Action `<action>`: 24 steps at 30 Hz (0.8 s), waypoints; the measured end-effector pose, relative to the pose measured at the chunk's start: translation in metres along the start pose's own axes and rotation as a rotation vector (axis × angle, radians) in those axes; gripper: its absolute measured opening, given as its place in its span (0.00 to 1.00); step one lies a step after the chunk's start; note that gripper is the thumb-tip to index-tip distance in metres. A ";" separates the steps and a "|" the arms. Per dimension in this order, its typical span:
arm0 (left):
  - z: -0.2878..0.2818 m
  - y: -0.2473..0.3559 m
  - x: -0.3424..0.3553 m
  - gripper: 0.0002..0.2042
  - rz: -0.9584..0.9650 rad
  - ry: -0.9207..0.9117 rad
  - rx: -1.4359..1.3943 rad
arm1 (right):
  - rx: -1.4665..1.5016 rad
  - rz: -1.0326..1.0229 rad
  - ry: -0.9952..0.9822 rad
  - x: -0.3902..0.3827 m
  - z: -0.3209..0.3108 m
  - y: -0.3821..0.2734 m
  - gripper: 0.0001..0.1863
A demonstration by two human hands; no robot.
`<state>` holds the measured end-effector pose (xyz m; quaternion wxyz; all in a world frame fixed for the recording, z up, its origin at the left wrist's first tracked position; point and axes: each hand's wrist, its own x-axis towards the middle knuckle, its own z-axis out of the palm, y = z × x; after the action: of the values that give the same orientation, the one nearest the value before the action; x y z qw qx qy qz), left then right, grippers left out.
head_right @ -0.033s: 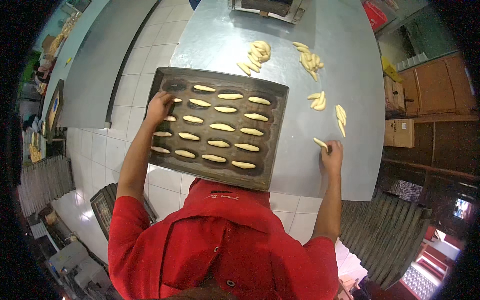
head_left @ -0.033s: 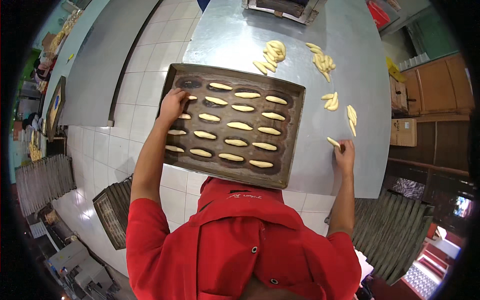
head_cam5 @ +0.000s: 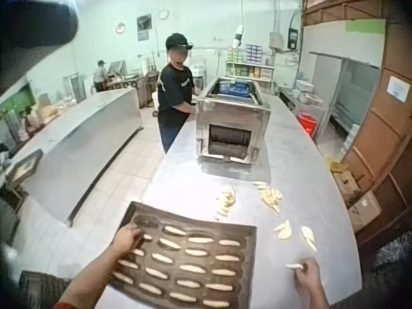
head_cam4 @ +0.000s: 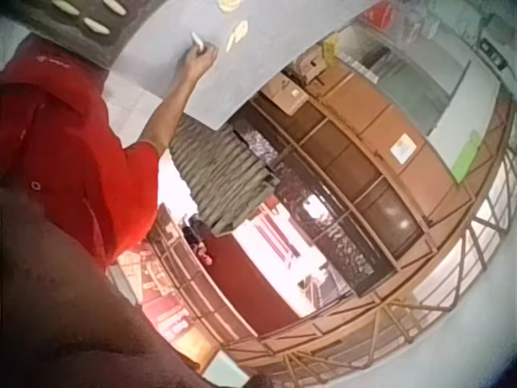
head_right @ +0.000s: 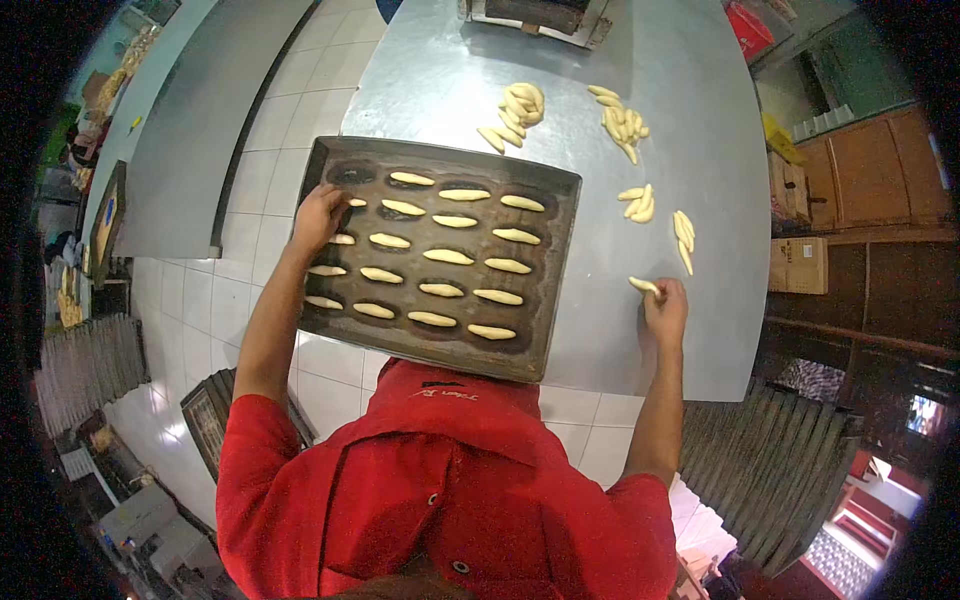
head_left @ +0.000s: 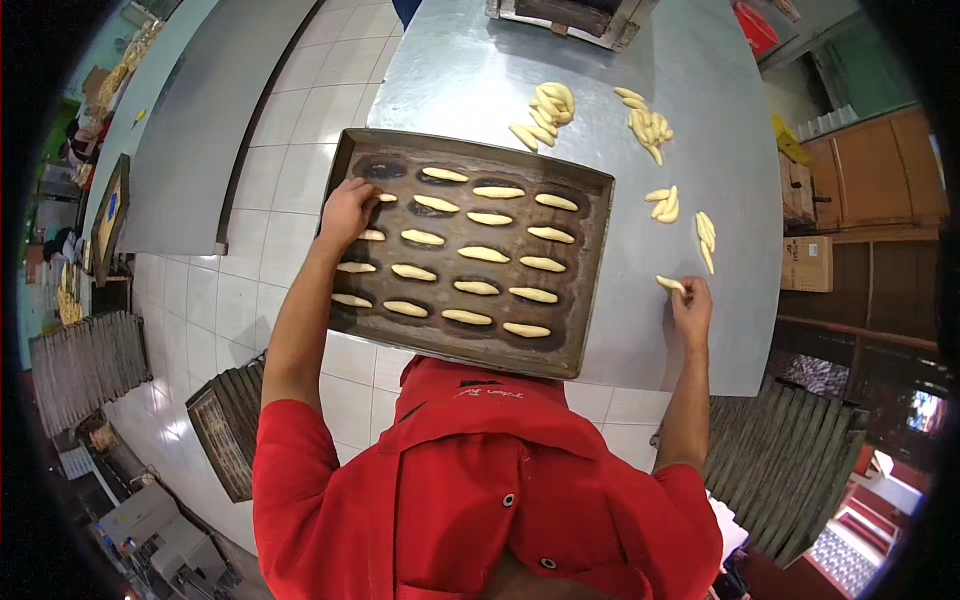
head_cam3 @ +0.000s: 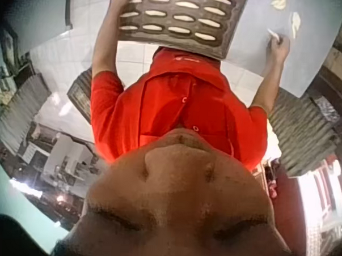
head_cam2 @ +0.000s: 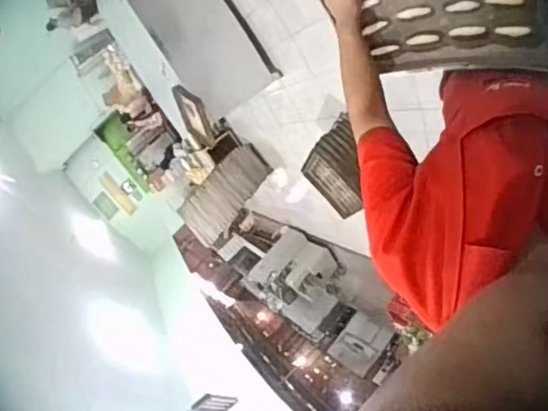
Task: The person shapes pieces of dough by hand, places them onto baking trays, cleans an empty tray with a scraper, and stacks the filled baking trays onto a rack.
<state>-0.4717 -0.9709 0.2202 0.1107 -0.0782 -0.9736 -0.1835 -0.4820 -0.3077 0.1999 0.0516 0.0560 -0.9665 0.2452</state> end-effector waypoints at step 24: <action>-0.033 0.123 -0.164 0.13 -0.141 0.359 -0.390 | 0.091 -0.823 -0.048 0.129 0.224 -0.403 0.05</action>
<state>-0.2838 -0.8881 0.2516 0.2512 0.0036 -0.8877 -0.3859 -0.5722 -0.7784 0.2089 0.1205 0.4457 -0.8524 0.2454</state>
